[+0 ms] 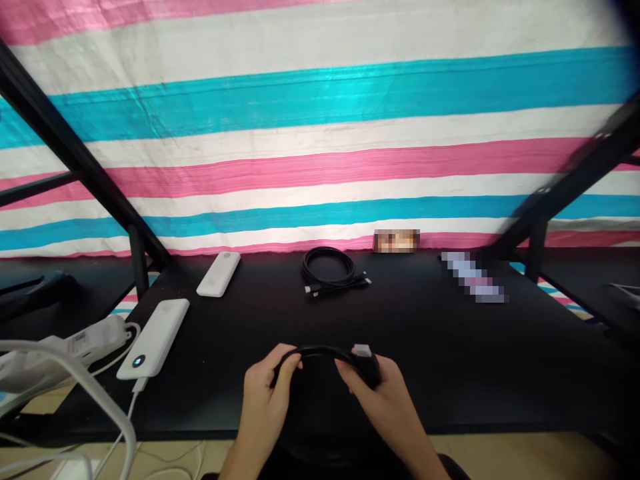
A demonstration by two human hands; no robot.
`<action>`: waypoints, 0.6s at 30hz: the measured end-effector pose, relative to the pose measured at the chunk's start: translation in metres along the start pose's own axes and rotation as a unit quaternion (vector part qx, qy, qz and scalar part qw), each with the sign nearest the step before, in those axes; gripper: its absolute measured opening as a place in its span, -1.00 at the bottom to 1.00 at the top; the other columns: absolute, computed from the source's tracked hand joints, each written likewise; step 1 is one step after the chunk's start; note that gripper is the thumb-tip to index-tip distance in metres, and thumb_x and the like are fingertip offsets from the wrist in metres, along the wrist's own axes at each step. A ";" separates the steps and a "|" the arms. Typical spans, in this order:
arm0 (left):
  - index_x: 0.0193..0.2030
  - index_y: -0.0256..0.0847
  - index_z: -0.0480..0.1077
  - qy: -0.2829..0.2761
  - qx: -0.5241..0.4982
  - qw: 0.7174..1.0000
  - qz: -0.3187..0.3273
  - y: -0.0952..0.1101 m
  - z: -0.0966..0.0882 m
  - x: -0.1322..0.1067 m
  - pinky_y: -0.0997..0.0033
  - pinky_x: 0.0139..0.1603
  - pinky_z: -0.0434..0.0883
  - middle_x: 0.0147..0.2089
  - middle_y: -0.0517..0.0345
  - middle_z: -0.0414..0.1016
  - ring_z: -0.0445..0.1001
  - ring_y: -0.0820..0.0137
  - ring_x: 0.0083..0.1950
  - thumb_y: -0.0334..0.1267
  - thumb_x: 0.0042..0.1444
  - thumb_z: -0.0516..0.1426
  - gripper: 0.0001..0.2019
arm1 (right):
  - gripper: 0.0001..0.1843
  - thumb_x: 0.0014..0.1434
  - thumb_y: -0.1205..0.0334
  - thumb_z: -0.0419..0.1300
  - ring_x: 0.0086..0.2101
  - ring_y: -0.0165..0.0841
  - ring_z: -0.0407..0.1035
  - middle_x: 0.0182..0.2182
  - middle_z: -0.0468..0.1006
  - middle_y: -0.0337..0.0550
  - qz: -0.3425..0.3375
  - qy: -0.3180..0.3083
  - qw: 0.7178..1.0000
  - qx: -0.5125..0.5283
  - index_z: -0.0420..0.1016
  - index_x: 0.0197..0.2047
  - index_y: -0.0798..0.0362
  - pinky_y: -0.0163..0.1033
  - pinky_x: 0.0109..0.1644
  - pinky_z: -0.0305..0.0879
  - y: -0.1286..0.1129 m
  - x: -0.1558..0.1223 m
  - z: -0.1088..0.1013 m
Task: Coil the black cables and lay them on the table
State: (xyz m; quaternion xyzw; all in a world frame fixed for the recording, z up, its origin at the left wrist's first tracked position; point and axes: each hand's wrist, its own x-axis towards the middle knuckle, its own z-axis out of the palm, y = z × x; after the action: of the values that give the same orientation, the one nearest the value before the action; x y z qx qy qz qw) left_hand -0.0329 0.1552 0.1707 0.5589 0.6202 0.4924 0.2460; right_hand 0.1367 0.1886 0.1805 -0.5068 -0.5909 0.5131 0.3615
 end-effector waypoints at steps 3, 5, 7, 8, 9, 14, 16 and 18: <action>-0.56 -0.22 0.36 0.002 -0.079 0.993 -0.091 0.000 0.002 0.001 0.58 -0.54 0.23 -0.63 0.26 0.32 0.30 0.51 -0.57 -0.15 0.08 0.14 -0.73 | -0.53 -0.01 -0.05 0.25 -0.65 -0.51 0.02 -0.72 0.12 -0.34 0.030 0.028 0.997 0.071 0.18 -0.69 0.05 -0.34 -0.59 -0.03 0.004 0.000 -0.001; -0.61 -0.21 0.29 0.008 -0.135 0.980 -0.145 -0.002 0.006 -0.002 0.56 -0.60 0.15 -0.72 0.33 0.18 0.15 0.55 -0.66 -0.09 0.01 0.20 -0.68 | -0.52 -0.12 -0.06 0.32 -0.71 -0.53 -0.04 -0.78 0.05 -0.39 0.058 0.087 0.981 0.166 0.17 -0.71 0.02 -0.35 -0.64 -0.09 0.006 0.001 -0.002; -0.66 -0.19 0.18 0.016 -0.212 0.959 -0.188 -0.002 0.016 -0.008 0.54 -0.61 0.13 -0.78 0.34 0.11 0.08 0.56 -0.70 0.01 0.04 0.17 -0.58 | -0.50 -0.16 -0.04 0.34 -0.75 -0.56 -0.14 -0.81 -0.05 -0.45 0.078 0.137 0.949 0.273 0.09 -0.73 -0.02 -0.36 -0.69 -0.14 0.006 0.002 -0.004; -0.68 -0.18 0.14 0.022 -0.253 0.945 -0.204 -0.001 0.023 -0.011 0.52 -0.59 0.16 -0.78 0.32 0.12 0.10 0.55 -0.70 0.06 0.07 0.13 -0.53 | -0.48 -0.15 -0.01 0.32 -0.77 -0.57 -0.19 -0.82 -0.10 -0.46 0.083 0.146 0.932 0.321 0.04 -0.74 -0.02 -0.37 -0.72 -0.16 0.005 0.003 -0.003; -0.69 -0.17 0.10 0.027 -0.293 0.931 -0.218 0.001 0.030 -0.014 0.51 -0.55 0.20 -0.77 0.28 0.17 0.15 0.53 -0.68 0.09 0.11 0.08 -0.50 | -0.47 -0.13 0.01 0.30 -0.77 -0.58 -0.23 -0.83 -0.14 -0.47 0.084 0.143 0.917 0.364 -0.01 -0.75 -0.03 -0.38 -0.74 -0.18 0.003 0.004 -0.002; -0.54 -0.15 0.15 0.042 -0.425 0.876 -0.223 0.009 0.057 -0.024 0.42 -0.43 0.30 -0.70 0.29 0.20 0.29 0.42 -0.58 0.04 0.22 -0.04 -0.60 | -0.47 -0.10 0.15 0.25 -0.76 -0.61 -0.34 -0.82 -0.15 -0.48 0.095 0.116 0.845 0.513 -0.09 -0.75 0.00 -0.44 -0.78 -0.24 -0.002 0.006 0.014; -0.45 -0.15 0.19 0.012 -0.408 0.891 -0.197 0.009 0.057 -0.026 0.43 -0.41 0.29 -0.61 0.27 0.26 0.29 0.43 -0.54 -0.02 0.25 -0.06 -0.67 | -0.48 -0.13 0.17 0.27 -0.76 -0.62 -0.36 -0.82 -0.13 -0.49 0.115 0.102 0.827 0.541 -0.06 -0.75 0.00 -0.45 -0.79 -0.24 0.000 0.005 0.022; -0.40 -0.17 0.25 -0.014 -0.352 0.922 -0.160 0.008 0.054 -0.028 0.43 -0.32 0.30 -0.46 0.20 0.34 0.33 0.42 -0.41 -0.06 0.25 -0.05 -0.72 | -0.47 -0.14 0.16 0.30 -0.77 -0.63 -0.35 -0.83 -0.12 -0.49 0.131 0.086 0.821 0.549 -0.05 -0.75 0.01 -0.45 -0.79 -0.22 0.002 0.004 0.027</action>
State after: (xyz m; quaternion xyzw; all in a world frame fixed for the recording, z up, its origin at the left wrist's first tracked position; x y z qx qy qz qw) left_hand 0.0240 0.1467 0.1500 0.3369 0.4847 0.6248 0.5111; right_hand 0.1103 0.1854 0.1725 -0.3391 -0.1060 0.7497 0.5583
